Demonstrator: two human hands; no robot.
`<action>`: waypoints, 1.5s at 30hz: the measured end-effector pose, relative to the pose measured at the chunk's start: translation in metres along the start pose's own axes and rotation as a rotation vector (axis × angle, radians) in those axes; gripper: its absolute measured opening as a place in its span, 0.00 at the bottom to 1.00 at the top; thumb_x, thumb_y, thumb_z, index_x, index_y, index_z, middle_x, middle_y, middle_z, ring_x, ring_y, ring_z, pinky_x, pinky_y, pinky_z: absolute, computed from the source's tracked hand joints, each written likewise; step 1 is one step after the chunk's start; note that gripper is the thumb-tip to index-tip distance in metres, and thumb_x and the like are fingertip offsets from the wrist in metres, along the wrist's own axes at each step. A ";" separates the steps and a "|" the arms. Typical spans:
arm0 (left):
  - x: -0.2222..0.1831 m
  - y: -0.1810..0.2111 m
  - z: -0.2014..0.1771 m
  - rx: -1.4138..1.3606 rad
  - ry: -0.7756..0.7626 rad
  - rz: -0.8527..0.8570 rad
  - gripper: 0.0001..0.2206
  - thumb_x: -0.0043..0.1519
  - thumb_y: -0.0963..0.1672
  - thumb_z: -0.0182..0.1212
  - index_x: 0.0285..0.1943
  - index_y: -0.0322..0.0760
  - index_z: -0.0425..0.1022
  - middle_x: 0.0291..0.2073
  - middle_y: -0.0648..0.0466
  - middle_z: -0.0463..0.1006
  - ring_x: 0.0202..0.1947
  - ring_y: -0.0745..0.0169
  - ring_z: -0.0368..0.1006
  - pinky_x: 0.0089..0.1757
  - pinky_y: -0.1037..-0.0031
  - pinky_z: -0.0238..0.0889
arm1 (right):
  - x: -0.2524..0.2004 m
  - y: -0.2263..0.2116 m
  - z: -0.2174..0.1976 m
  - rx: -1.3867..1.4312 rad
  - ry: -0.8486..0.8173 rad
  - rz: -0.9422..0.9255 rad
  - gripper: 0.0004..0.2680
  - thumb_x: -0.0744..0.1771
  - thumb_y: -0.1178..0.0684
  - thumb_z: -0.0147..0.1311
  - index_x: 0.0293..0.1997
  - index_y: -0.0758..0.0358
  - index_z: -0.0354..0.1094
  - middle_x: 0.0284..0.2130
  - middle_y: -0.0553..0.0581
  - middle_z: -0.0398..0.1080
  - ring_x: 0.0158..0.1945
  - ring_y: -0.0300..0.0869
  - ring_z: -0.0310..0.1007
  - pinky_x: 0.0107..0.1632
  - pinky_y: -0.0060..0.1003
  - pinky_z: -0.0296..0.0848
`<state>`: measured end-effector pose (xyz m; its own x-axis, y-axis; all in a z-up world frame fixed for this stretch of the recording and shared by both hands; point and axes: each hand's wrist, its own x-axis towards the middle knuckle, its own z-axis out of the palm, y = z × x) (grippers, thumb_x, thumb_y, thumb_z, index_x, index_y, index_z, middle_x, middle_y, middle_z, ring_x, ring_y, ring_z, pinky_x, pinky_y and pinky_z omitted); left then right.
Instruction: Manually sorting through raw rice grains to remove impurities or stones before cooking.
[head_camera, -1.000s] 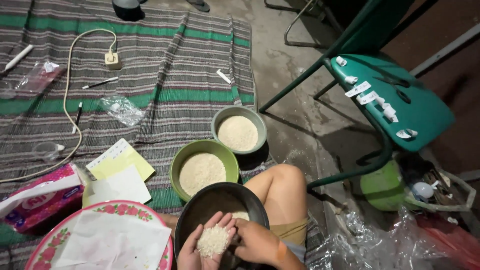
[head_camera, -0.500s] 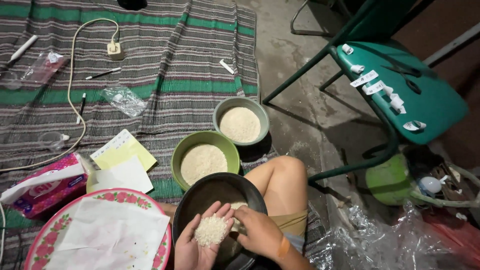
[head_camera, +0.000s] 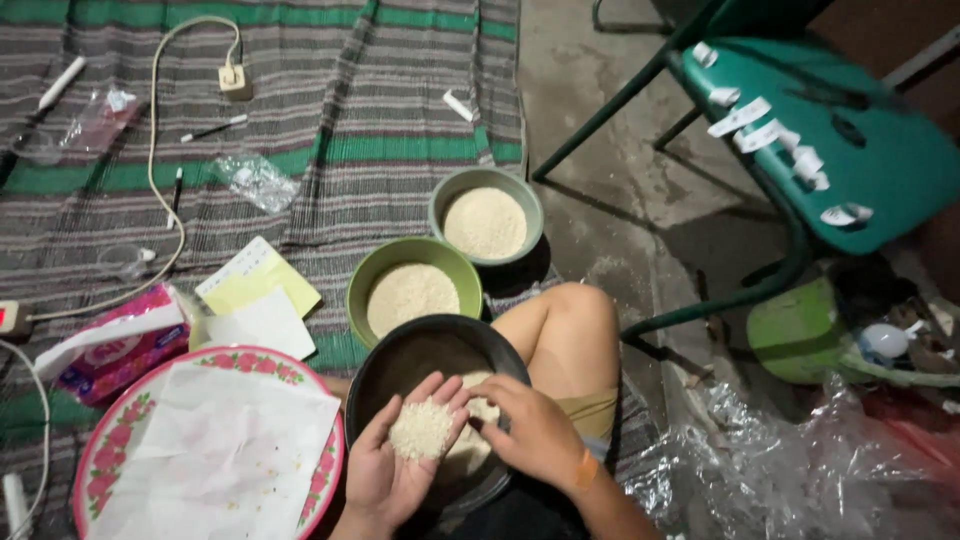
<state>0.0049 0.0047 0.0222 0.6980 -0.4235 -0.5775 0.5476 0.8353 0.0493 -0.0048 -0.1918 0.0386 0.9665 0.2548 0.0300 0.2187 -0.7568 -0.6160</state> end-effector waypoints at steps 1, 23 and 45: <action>0.010 -0.002 -0.014 -0.005 0.016 0.001 0.29 0.68 0.47 0.31 0.75 0.24 0.54 0.70 0.34 0.61 0.70 0.41 0.57 0.68 0.53 0.49 | -0.001 -0.002 -0.004 0.010 -0.013 0.005 0.13 0.61 0.55 0.59 0.50 0.54 0.73 0.45 0.49 0.75 0.37 0.44 0.77 0.39 0.36 0.76; 0.034 -0.006 -0.050 -0.189 -0.468 0.127 0.30 0.71 0.51 0.45 0.78 0.26 0.55 0.73 0.32 0.58 0.73 0.34 0.55 0.67 0.49 0.54 | 0.003 -0.016 0.039 0.133 0.283 -0.368 0.18 0.68 0.52 0.59 0.64 0.67 0.65 0.66 0.72 0.59 0.72 0.64 0.57 0.69 0.56 0.61; 0.036 -0.008 -0.053 -0.016 -0.431 0.178 0.36 0.71 0.58 0.39 0.78 0.26 0.55 0.74 0.34 0.58 0.73 0.36 0.56 0.67 0.52 0.56 | 0.001 -0.006 0.053 0.103 0.180 -0.348 0.22 0.67 0.49 0.64 0.68 0.62 0.61 0.72 0.74 0.48 0.75 0.65 0.51 0.71 0.59 0.56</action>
<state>0.0015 0.0008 -0.0420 0.9104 -0.3776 -0.1693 0.3973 0.9120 0.1024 -0.0122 -0.1553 0.0007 0.8474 0.3682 0.3826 0.5309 -0.5772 -0.6204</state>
